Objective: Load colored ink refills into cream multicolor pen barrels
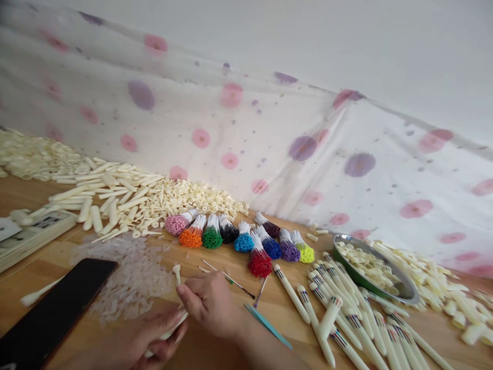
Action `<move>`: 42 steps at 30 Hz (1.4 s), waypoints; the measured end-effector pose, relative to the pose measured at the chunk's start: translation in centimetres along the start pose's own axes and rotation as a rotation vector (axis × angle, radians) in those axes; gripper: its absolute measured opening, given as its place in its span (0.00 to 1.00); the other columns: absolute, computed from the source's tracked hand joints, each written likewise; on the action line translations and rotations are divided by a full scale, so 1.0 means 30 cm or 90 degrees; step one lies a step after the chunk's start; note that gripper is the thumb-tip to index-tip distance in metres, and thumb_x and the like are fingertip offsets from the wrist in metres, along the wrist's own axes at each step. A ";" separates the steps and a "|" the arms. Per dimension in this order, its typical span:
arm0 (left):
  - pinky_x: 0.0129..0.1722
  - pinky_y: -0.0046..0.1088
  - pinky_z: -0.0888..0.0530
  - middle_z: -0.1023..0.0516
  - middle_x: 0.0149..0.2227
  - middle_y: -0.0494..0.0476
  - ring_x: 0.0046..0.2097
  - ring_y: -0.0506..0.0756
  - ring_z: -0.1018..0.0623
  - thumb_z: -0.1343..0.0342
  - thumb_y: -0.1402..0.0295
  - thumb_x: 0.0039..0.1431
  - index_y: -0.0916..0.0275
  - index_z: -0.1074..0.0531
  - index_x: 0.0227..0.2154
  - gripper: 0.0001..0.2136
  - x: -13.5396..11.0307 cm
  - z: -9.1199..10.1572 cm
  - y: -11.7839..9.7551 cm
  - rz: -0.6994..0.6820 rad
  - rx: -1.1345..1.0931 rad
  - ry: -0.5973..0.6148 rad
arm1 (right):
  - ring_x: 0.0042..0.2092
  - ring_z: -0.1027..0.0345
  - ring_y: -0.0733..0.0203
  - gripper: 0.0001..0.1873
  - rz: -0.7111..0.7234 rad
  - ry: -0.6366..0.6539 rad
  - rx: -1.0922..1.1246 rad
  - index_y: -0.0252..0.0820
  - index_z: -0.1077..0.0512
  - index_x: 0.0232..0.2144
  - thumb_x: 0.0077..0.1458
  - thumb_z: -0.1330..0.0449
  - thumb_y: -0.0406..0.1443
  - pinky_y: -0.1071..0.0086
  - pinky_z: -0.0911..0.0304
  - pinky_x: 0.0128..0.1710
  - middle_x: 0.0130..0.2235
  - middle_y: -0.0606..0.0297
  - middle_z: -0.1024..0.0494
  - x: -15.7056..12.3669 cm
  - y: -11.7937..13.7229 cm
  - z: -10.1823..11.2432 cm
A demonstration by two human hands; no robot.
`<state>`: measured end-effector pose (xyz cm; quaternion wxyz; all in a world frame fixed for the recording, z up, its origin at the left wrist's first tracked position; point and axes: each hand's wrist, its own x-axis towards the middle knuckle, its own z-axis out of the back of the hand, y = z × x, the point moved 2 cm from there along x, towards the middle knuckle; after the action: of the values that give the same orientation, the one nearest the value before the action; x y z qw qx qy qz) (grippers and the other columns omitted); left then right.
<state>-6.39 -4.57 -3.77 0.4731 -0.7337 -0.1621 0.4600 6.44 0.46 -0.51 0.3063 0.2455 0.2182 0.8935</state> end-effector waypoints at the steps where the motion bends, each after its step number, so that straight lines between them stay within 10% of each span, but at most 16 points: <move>1: 0.15 0.22 0.52 0.48 0.18 0.39 0.15 0.45 0.53 0.61 0.42 0.50 0.57 0.41 0.26 0.22 0.000 -0.002 0.003 -0.008 0.016 -0.008 | 0.21 0.53 0.70 0.27 -0.040 0.007 0.027 0.42 0.48 0.15 0.63 0.64 0.47 0.74 0.55 0.22 0.19 0.72 0.47 -0.003 -0.005 -0.007; 11: 0.33 0.34 0.32 0.22 0.33 0.62 0.37 0.61 0.22 0.66 0.61 0.61 0.61 0.33 0.38 0.17 0.024 0.012 0.029 -0.128 0.490 -0.337 | 0.22 0.58 0.70 0.24 -0.230 0.034 0.096 0.42 0.51 0.16 0.59 0.58 0.47 0.75 0.60 0.19 0.19 0.73 0.52 0.009 -0.058 -0.079; 20: 0.31 0.36 0.31 0.19 0.34 0.66 0.36 0.65 0.20 0.63 0.64 0.61 0.63 0.31 0.39 0.16 0.007 0.016 -0.002 -0.094 0.655 -0.393 | 0.22 0.54 0.70 0.25 -0.275 0.007 0.075 0.40 0.45 0.16 0.60 0.59 0.46 0.75 0.55 0.19 0.18 0.73 0.47 0.021 -0.059 -0.093; 24: 0.27 0.31 0.34 0.21 0.25 0.58 0.29 0.61 0.22 0.52 0.62 0.55 0.60 0.30 0.31 0.09 -0.028 0.099 -0.041 -0.142 0.518 -0.499 | 0.24 0.45 0.68 0.25 -0.226 -0.049 0.054 0.41 0.41 0.22 0.62 0.64 0.47 0.76 0.48 0.23 0.21 0.71 0.40 0.088 -0.062 -0.072; 31: 0.13 0.19 0.50 0.47 0.09 0.37 0.12 0.44 0.47 0.40 0.61 0.40 0.58 0.42 0.18 0.14 -0.071 0.254 -0.075 -0.298 -0.256 -0.705 | 0.32 0.35 0.61 0.12 -0.174 -0.086 -0.101 0.43 0.38 0.29 0.61 0.55 0.41 0.71 0.42 0.31 0.30 0.66 0.31 0.365 -0.067 -0.098; 42: 0.12 0.16 0.46 0.42 0.12 0.38 0.15 0.44 0.42 0.40 0.67 0.35 0.59 0.41 0.19 0.12 -0.030 0.265 -0.061 -0.298 -0.366 -0.726 | 0.44 0.37 0.51 0.10 -0.015 0.015 -0.101 0.37 0.34 0.35 0.50 0.47 0.24 0.58 0.44 0.48 0.36 0.54 0.27 0.547 -0.082 -0.239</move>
<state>-13.08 0.08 -2.80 0.1868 -0.4186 -0.6565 0.5990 -7.93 11.25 -2.46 0.3329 0.2074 0.1535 0.9070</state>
